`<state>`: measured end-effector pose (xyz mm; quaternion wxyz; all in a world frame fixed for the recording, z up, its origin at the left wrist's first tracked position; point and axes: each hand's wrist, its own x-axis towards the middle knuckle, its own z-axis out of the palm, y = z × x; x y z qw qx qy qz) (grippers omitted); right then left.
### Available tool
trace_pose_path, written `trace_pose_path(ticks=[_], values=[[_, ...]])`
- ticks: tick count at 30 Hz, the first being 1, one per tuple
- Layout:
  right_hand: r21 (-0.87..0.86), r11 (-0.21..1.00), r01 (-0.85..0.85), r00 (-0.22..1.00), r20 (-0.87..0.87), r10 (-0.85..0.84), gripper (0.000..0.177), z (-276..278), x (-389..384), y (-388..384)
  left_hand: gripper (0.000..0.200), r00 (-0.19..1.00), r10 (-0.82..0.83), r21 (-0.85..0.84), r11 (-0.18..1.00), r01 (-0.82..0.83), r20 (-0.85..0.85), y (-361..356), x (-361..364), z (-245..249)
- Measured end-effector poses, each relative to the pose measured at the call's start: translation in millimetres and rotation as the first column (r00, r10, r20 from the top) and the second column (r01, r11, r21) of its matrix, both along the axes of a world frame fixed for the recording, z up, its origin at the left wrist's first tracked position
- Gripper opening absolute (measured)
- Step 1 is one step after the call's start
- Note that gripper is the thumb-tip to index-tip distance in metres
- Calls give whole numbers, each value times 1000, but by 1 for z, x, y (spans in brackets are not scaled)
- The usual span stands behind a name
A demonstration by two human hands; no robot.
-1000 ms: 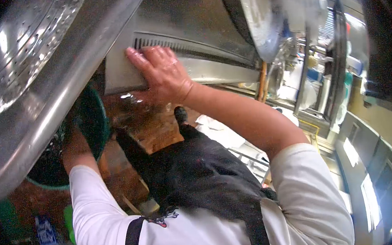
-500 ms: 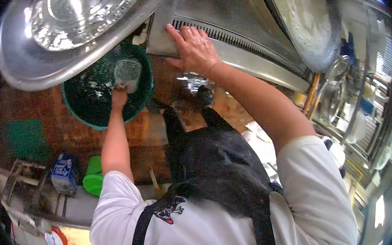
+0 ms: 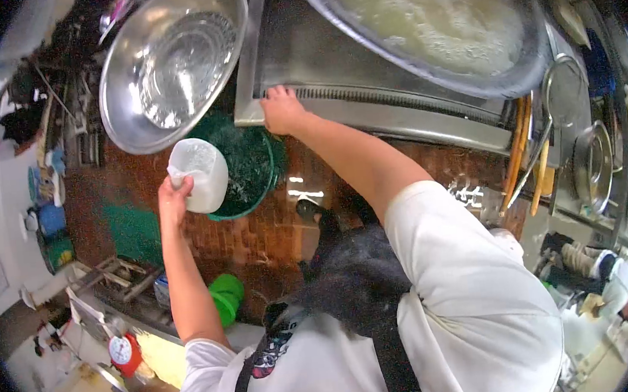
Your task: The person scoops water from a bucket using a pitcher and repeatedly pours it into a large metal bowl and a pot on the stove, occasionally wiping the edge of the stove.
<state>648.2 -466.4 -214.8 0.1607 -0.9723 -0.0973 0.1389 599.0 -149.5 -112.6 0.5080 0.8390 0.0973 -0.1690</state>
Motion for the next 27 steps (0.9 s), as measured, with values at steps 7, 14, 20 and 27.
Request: trace_pose_path(ticks=[7,14,20,27], values=[[317,947,57,962,235,-137,36,68,-43,-110,44,926,-322,479,856,194,199,-150,29,165],[249,933,259,878,341,-335,33,102,-68,-230,51,598,-766,842,468,269,235,-342,74,219],[293,877,381,836,296,-462,31,101,-107,-298,47,598,-800,893,234,383,-47,-479,89,239],[323,830,455,792,279,-543,32,95,-151,-331,45,587,-782,961,-53,271,-208,-583,102,227]])
